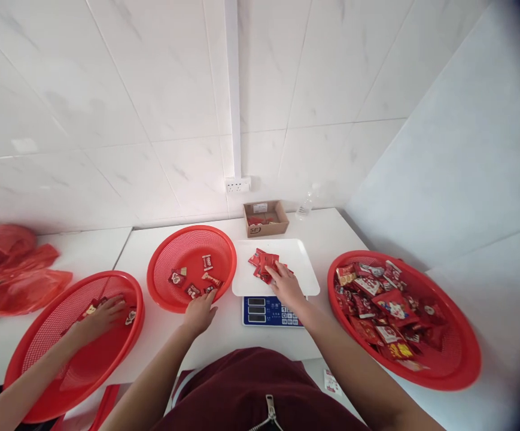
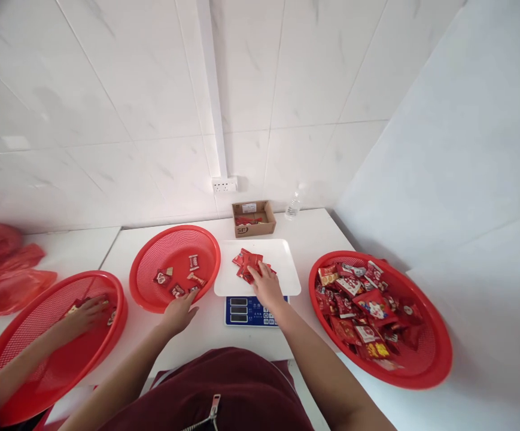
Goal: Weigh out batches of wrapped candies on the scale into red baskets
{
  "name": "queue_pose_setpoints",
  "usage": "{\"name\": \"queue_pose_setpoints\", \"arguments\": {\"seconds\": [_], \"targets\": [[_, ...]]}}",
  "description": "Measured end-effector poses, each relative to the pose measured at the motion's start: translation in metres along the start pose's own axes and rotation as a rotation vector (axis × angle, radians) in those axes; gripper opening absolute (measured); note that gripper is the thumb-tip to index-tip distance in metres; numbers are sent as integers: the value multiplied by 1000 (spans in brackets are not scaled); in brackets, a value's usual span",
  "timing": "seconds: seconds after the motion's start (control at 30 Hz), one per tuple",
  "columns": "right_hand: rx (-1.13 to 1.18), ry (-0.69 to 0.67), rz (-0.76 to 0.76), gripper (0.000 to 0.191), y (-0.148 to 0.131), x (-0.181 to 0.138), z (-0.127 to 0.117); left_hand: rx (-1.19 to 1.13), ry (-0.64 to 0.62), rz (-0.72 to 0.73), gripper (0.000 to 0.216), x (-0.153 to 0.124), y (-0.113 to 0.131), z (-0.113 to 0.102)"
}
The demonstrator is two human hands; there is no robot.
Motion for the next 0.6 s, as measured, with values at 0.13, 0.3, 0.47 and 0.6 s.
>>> {"name": "queue_pose_setpoints", "arguments": {"seconds": [0.13,0.3,0.47,0.6], "targets": [[22,48,41,39,14,15,-6,-11,11,-4,52,1,-2,1],[232,247,194,26,42,25,-21,-23,10,16,53,1,-3,2],[247,392,121,29,47,24,-22,-45,17,33,52,-1,-4,1],[190,450,84,36,52,2,-18,-94,32,62,51,-3,-6,-2]]}}
Point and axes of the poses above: each hand's wrist, its own x-axis towards the middle knuckle, its own z-axis out of the palm, y = z × x, the point moved 6 cm from there along x, towards the middle knuckle, and after that the axes turned 4 degrees about -x, right-handed, at the moved point
